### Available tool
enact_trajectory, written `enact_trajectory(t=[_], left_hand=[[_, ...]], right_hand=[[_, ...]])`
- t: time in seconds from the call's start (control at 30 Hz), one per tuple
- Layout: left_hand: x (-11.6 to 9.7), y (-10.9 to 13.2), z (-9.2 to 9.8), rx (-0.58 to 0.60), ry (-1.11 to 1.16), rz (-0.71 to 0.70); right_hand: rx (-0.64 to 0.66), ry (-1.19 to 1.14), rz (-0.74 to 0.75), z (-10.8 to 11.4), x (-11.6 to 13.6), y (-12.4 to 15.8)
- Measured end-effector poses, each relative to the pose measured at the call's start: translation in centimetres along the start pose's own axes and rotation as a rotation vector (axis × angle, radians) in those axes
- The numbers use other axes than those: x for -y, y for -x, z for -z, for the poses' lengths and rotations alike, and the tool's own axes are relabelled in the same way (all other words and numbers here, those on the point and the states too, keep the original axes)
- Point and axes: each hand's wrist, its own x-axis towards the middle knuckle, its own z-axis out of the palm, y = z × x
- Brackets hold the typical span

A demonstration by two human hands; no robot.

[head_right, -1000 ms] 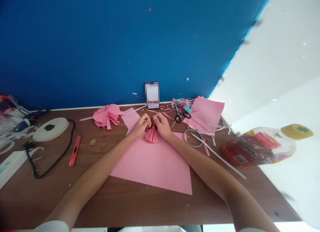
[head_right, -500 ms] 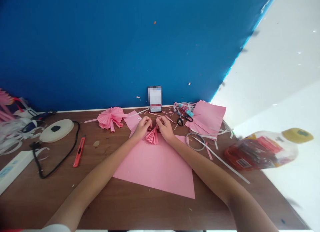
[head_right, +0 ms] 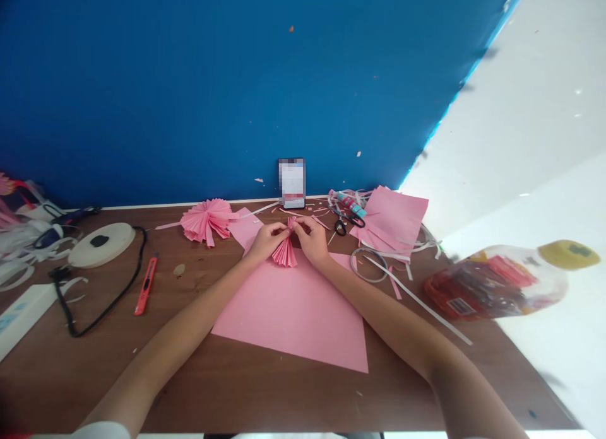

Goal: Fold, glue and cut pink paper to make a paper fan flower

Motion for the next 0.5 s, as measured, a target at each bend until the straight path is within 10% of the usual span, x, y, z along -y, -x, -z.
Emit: enact_trajectory(t=[0.5], left_hand=[[-1.1,0.0,1.0,0.226,0.084,-0.002]], right_hand=[[0.174,0.053,0.094,0.5,2.8,-1.4]])
